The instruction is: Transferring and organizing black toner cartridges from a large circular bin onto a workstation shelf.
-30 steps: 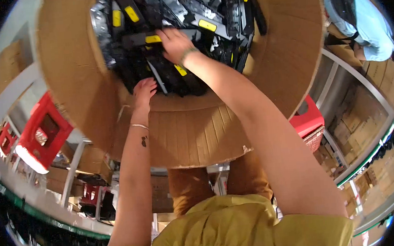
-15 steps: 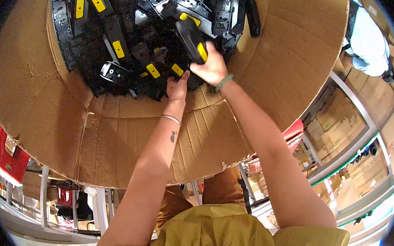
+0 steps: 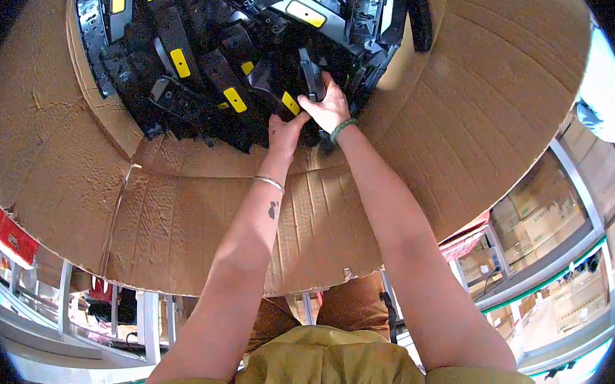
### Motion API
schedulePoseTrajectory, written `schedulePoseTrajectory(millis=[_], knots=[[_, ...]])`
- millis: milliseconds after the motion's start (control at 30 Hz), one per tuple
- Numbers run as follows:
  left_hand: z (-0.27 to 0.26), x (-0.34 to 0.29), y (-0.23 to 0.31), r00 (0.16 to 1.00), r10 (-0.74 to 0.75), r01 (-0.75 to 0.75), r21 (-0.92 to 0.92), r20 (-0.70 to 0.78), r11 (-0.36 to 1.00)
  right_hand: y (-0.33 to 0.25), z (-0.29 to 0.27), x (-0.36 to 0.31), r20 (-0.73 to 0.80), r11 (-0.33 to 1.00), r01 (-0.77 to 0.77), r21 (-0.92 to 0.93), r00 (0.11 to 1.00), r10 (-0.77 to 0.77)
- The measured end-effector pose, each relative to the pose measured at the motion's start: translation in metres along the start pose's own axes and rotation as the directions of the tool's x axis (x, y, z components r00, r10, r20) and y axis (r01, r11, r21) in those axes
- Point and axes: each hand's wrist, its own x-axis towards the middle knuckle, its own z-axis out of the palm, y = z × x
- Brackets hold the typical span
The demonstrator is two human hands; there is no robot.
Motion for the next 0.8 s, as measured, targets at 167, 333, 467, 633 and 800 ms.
schedulePoseTrajectory(millis=[167,333,467,633,800], knots=[[-0.006,-0.021,0.056,0.975,-0.206,0.201,0.060,0.085,0.978,-0.008,-0.016,-0.004,0.097,0.997,-0.070,0.043,0.993,0.065],[-0.025,-0.047,0.065,0.977,-0.145,0.184,-0.266,0.157,0.946,-0.035,-0.008,-0.030,0.077,0.937,0.065,0.342,0.992,-0.097],[-0.048,-0.076,0.104,0.972,-0.041,0.025,-0.071,-0.232,0.997,-0.068,0.025,-0.044,0.091,0.912,0.129,0.390,0.980,-0.177],[-0.110,-0.027,0.068,0.933,0.188,-0.155,0.130,-0.308,0.979,-0.112,0.080,-0.039,-0.130,0.971,-0.024,0.238,0.990,0.056],[-0.109,-0.017,0.060,0.848,0.275,-0.166,0.265,-0.454,0.950,-0.086,0.100,-0.035,-0.376,0.952,0.296,-0.079,0.876,-0.304]])
